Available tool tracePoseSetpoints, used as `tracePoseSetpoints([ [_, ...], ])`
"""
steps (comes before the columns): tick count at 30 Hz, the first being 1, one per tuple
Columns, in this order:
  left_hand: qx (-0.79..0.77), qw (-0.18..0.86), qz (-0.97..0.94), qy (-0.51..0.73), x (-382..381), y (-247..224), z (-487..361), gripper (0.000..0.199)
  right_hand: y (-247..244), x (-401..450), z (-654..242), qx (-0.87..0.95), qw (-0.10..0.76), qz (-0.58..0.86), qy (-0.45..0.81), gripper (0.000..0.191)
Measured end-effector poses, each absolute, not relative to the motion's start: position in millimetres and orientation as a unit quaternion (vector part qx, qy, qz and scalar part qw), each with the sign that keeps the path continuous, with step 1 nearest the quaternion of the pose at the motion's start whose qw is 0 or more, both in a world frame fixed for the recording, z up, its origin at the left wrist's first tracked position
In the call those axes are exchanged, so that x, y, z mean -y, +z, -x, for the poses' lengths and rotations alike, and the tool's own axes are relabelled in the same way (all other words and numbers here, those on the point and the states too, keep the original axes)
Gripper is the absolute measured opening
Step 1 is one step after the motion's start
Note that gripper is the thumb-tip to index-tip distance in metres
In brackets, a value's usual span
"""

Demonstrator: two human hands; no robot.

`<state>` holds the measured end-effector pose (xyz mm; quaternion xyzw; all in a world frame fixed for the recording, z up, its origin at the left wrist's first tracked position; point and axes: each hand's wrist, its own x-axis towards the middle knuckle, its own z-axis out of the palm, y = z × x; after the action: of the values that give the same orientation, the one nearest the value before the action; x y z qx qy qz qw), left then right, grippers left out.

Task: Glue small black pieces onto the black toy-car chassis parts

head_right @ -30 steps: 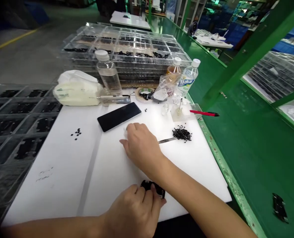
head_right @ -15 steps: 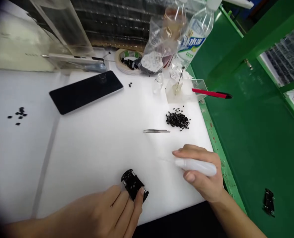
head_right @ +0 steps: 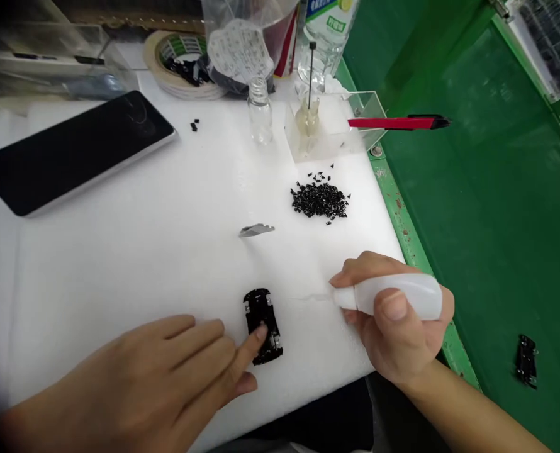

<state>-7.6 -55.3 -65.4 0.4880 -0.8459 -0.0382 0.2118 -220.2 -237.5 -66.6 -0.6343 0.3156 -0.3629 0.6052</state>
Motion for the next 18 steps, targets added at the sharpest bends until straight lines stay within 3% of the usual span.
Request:
tracePoseSetpoints([
  [2,0.827,0.226,-0.514,-0.032,57.1,-68.1,8.1,0.04,-65.8,232.4,216.4,-0.335,0.624,0.596,-0.38,0.047],
  [6,0.828,0.217,-0.516,-0.02,58.7,-68.5,10.5,0.044,-68.3,229.0,215.6,-0.323,0.573,0.661,-0.361,0.024],
  [18,0.804,0.237,-0.541,-0.064,53.5,-75.3,11.5,0.044,-72.6,225.1,214.3,-0.301,0.527,0.706,-0.364,0.019],
])
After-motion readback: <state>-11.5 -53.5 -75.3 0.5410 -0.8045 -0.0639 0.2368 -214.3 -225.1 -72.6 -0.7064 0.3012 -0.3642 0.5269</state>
